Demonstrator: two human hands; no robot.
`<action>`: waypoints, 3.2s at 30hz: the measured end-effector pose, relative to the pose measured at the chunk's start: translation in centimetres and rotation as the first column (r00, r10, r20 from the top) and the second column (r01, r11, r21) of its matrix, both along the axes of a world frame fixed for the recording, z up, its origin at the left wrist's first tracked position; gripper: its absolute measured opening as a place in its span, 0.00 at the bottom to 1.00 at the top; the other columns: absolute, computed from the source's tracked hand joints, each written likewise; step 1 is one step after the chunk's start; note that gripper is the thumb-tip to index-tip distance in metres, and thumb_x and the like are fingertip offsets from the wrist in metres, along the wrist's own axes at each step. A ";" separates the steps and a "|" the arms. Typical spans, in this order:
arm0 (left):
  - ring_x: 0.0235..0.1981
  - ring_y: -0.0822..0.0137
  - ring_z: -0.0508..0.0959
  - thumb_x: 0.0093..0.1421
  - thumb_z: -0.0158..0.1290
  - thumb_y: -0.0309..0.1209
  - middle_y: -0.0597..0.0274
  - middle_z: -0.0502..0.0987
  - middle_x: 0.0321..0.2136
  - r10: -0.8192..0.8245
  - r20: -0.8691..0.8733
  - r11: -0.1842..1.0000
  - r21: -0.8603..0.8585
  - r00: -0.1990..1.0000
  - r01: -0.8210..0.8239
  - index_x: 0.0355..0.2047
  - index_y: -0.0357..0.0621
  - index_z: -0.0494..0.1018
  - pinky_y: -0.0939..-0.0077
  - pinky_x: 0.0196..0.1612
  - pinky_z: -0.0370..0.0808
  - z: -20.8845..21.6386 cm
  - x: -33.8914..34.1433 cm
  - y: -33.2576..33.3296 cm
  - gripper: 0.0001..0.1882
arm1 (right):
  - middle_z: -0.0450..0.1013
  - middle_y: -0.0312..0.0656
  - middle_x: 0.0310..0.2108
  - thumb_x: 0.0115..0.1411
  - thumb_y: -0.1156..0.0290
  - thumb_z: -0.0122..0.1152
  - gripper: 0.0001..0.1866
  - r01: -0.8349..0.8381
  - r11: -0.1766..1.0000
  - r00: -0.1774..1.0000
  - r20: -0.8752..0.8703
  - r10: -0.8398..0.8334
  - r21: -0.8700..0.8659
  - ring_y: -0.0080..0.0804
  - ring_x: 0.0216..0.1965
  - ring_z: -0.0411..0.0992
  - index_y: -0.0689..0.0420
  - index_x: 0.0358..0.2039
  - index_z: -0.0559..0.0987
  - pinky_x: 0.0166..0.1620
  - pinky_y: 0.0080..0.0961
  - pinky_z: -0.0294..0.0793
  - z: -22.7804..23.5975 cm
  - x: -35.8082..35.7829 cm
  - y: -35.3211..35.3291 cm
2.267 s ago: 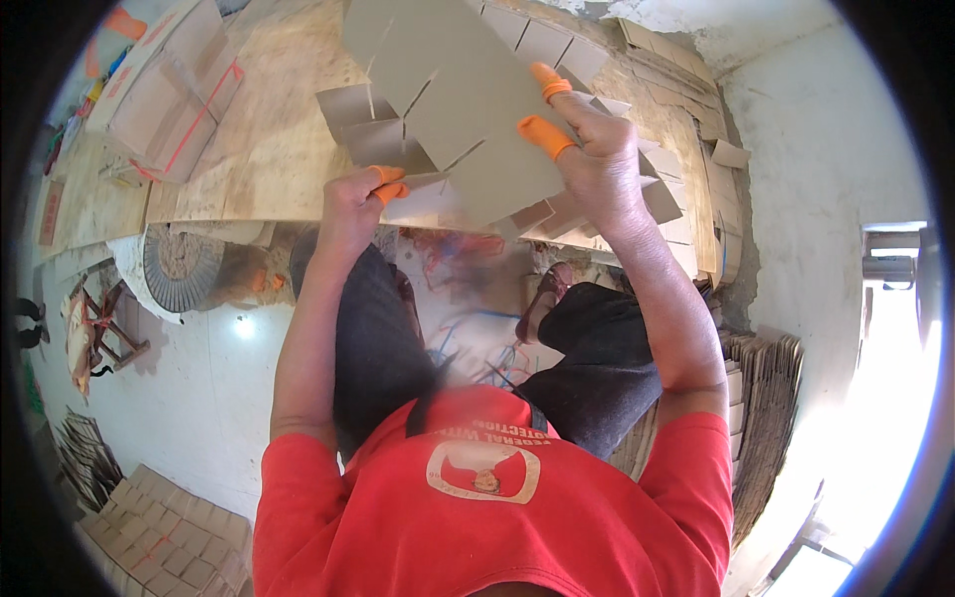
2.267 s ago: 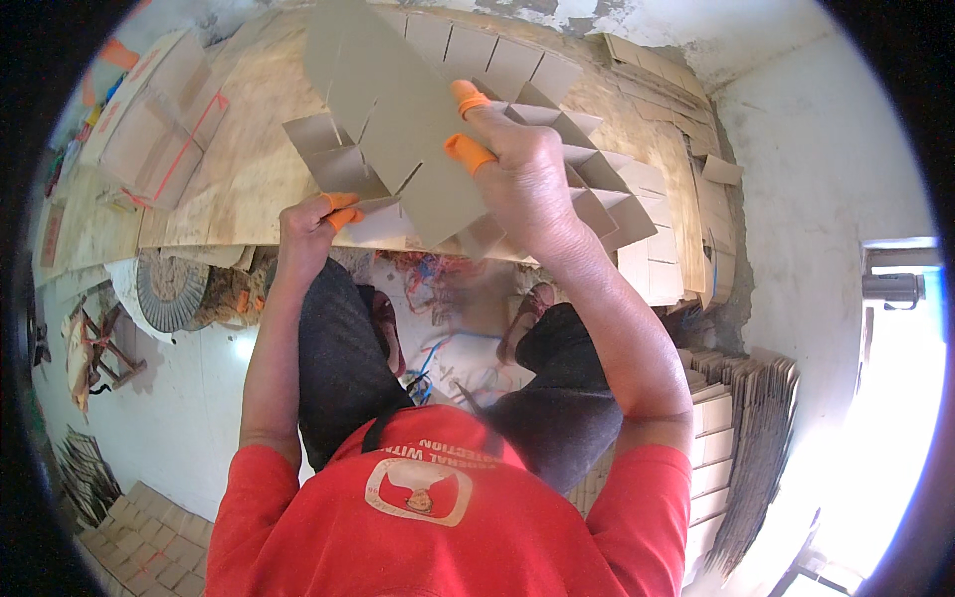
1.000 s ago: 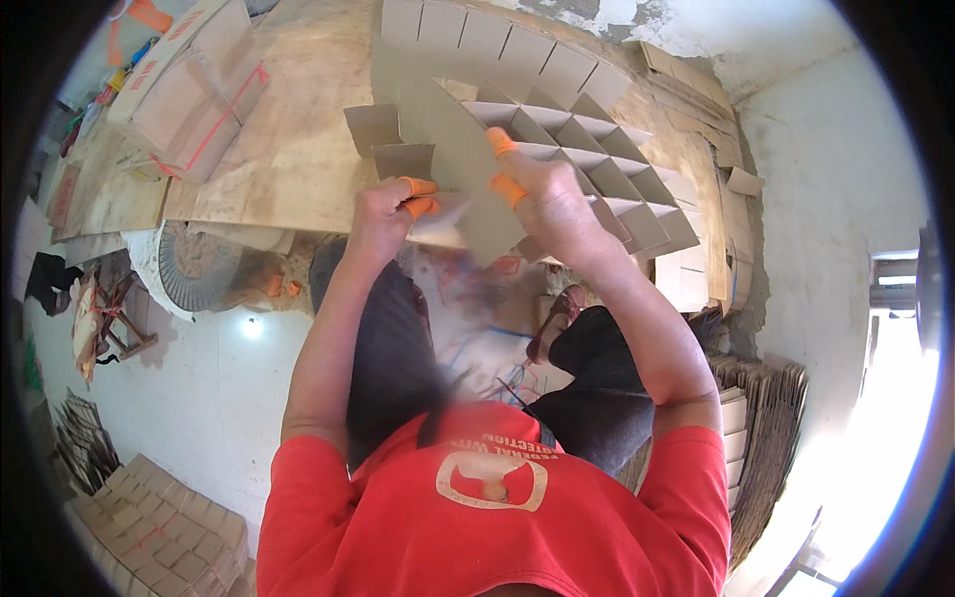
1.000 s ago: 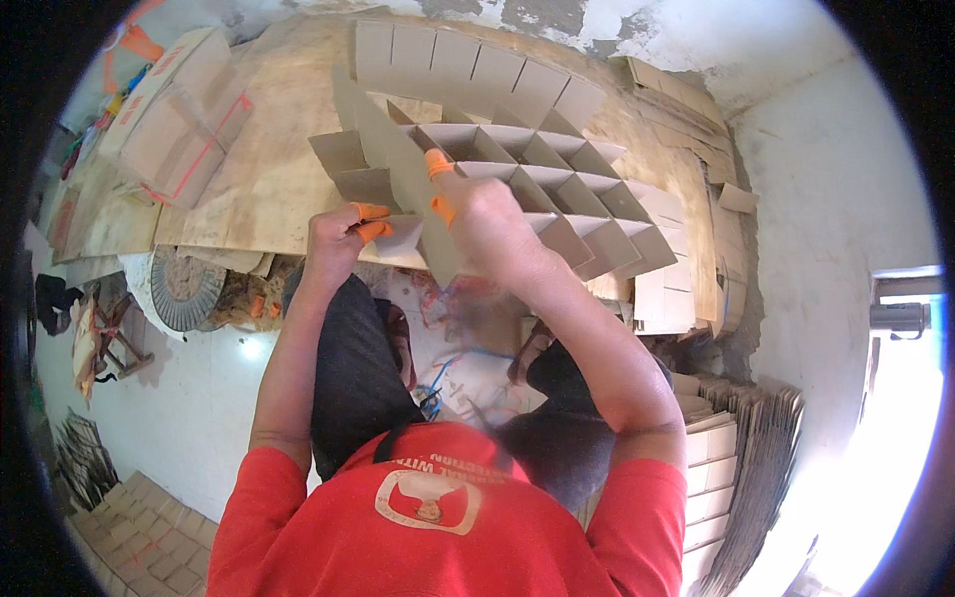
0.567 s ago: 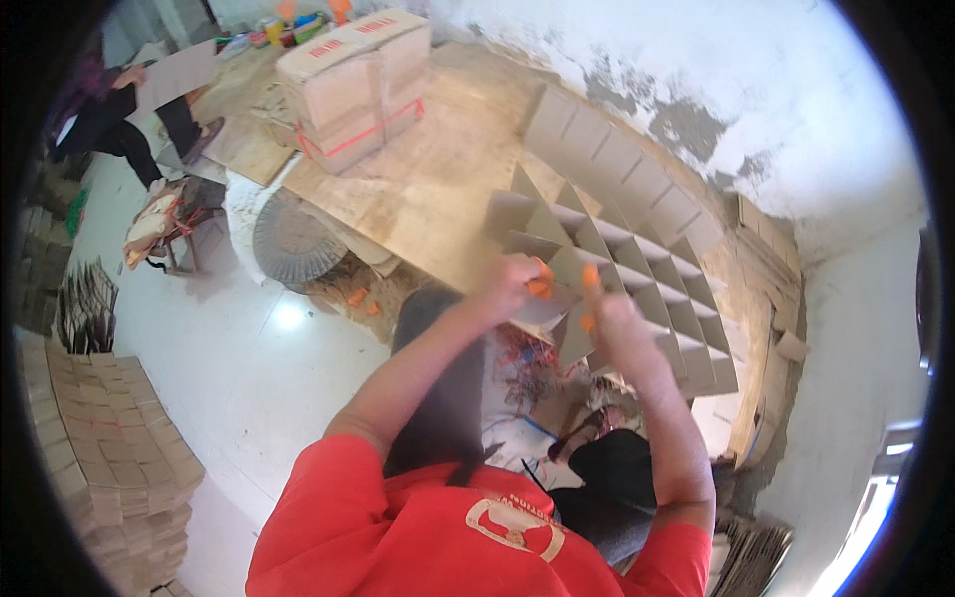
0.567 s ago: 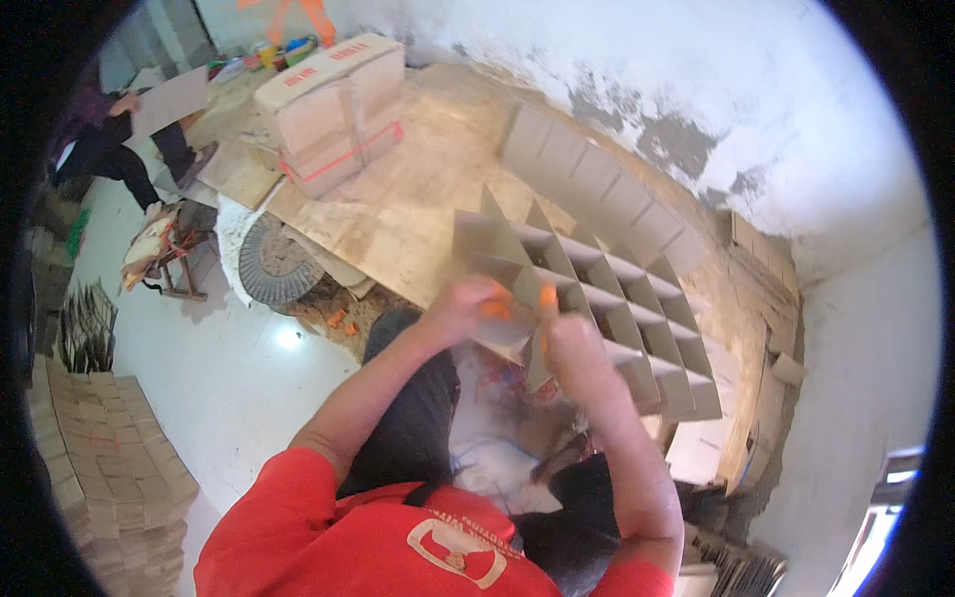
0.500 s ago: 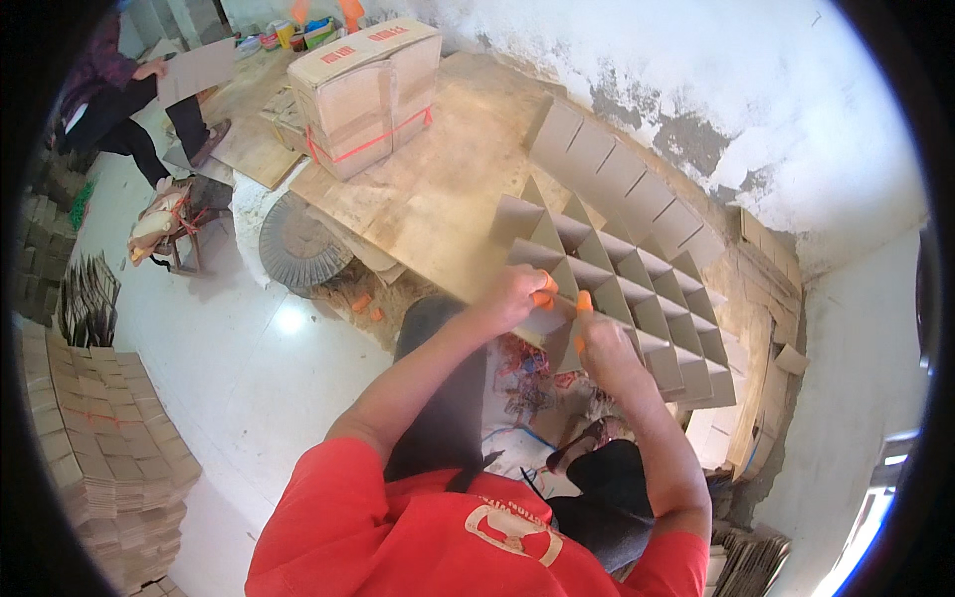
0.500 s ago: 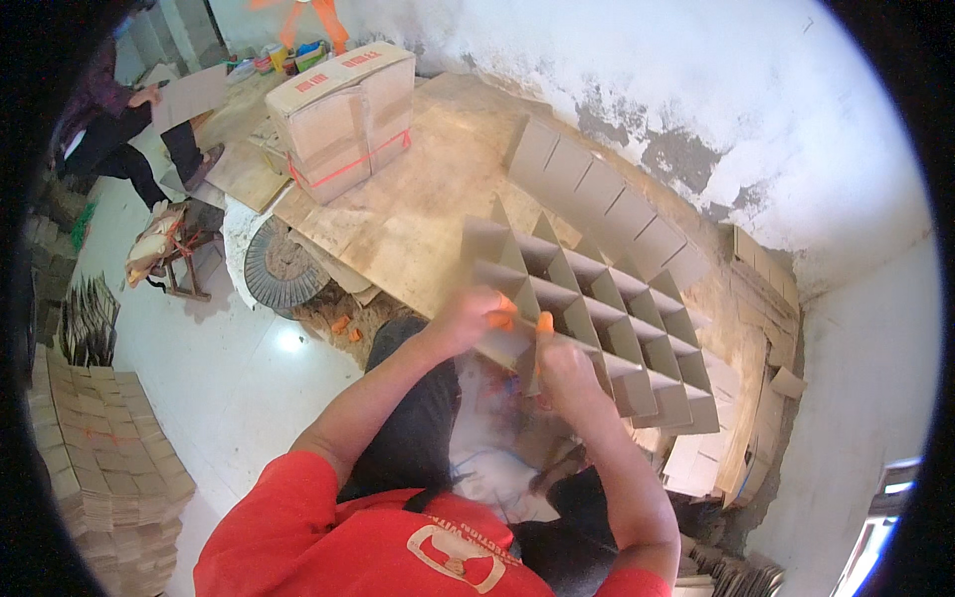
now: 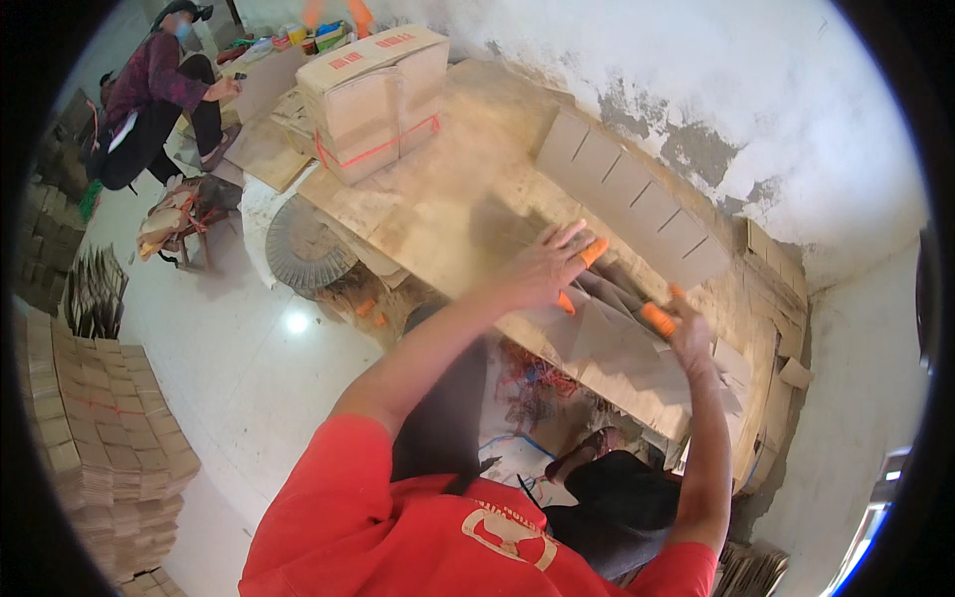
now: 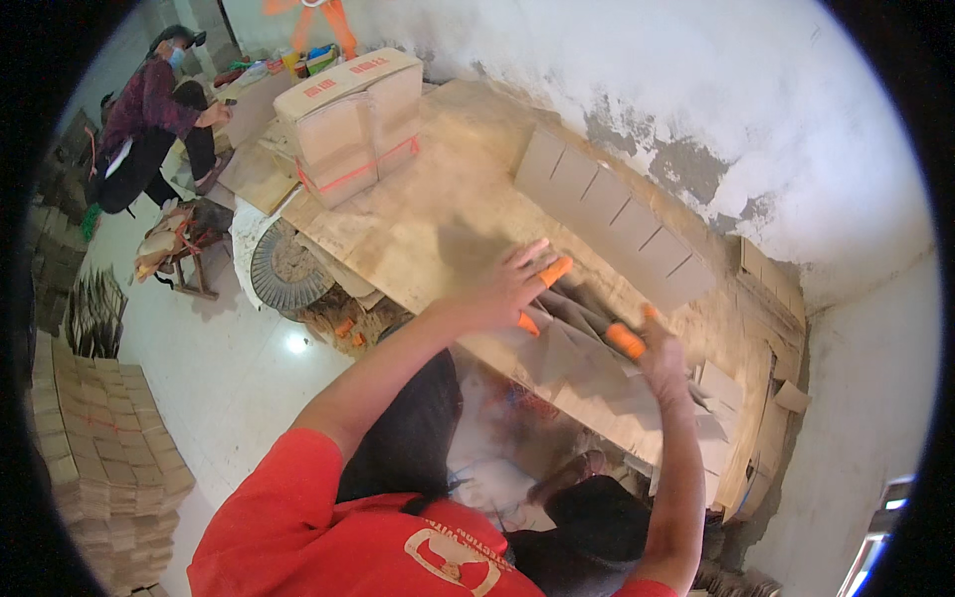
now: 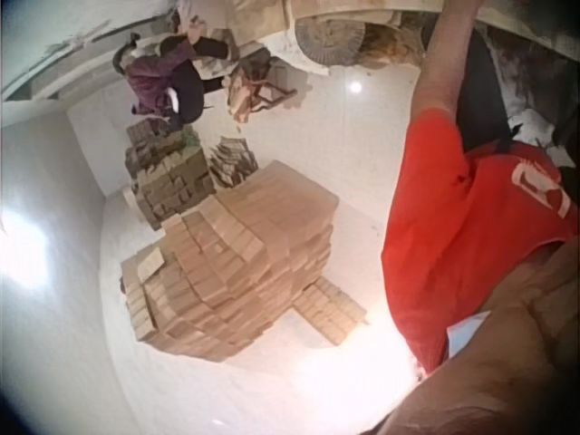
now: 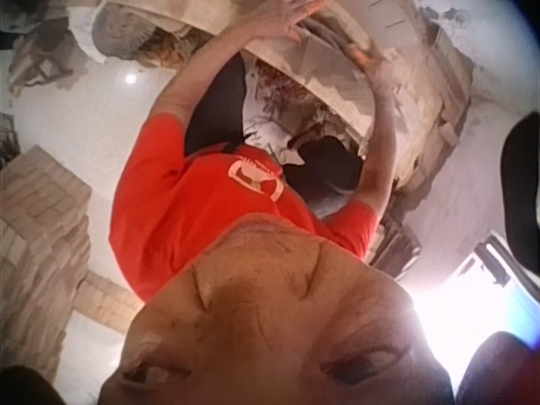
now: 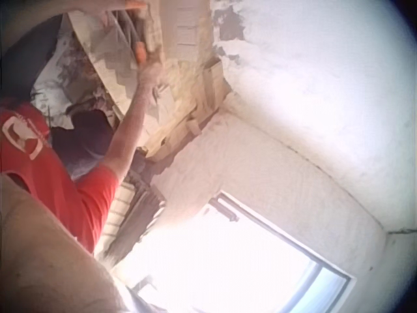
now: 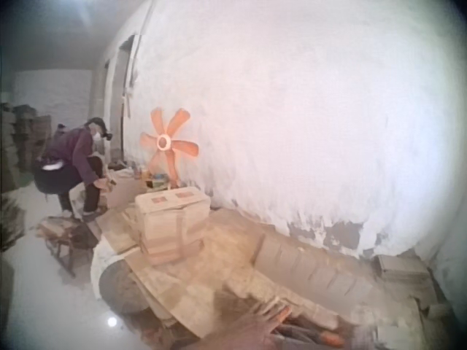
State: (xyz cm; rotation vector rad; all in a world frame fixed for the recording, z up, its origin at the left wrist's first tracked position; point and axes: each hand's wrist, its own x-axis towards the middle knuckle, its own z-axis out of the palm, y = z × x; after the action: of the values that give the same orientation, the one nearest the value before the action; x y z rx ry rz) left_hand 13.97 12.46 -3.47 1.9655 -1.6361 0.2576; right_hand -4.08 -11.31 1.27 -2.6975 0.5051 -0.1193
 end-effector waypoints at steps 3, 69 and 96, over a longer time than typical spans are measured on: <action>0.52 0.56 0.72 0.49 0.60 0.31 0.56 0.77 0.42 -0.076 0.078 0.960 0.275 0.994 0.052 0.57 0.44 0.65 0.59 0.52 0.68 0.4 1.7 -1.6 0.33 | 0.76 0.57 0.30 0.55 0.57 0.67 0.41 -0.460 0.874 0.856 0.181 0.483 -0.157 0.51 0.37 0.76 0.63 0.62 0.60 0.37 0.38 0.75 -2.4 -1.6 4.2; 0.37 0.63 0.74 0.52 0.61 0.45 0.51 0.75 0.36 -0.394 -0.909 0.878 -0.416 -0.134 0.236 0.51 0.32 0.67 0.70 0.44 0.71 3.8 -18.9 1.7 0.34 | 0.60 0.57 0.63 0.61 0.81 0.50 0.31 0.686 0.142 -0.236 -0.404 -0.884 -0.714 0.52 0.65 0.59 0.58 0.65 0.57 0.60 0.49 0.67 -5.3 -74.9 21.6; 0.43 0.66 0.80 0.57 0.59 0.27 0.53 0.80 0.39 -0.111 -0.982 0.992 -0.101 -0.152 -0.074 0.49 0.33 0.72 0.74 0.47 0.76 -0.1 -10.3 8.6 0.20 | 0.74 0.62 0.28 0.53 0.70 0.59 0.12 0.370 0.883 0.863 -0.246 -0.442 -0.288 0.61 0.32 0.74 0.68 0.24 0.74 0.36 0.51 0.72 -13.2 -27.8 -10.4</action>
State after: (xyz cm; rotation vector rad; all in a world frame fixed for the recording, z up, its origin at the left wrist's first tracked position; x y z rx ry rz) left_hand 3.69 21.06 -3.58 1.1677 -0.4169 -1.0303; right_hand -31.85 -21.74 -11.97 -2.8014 1.2326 0.1376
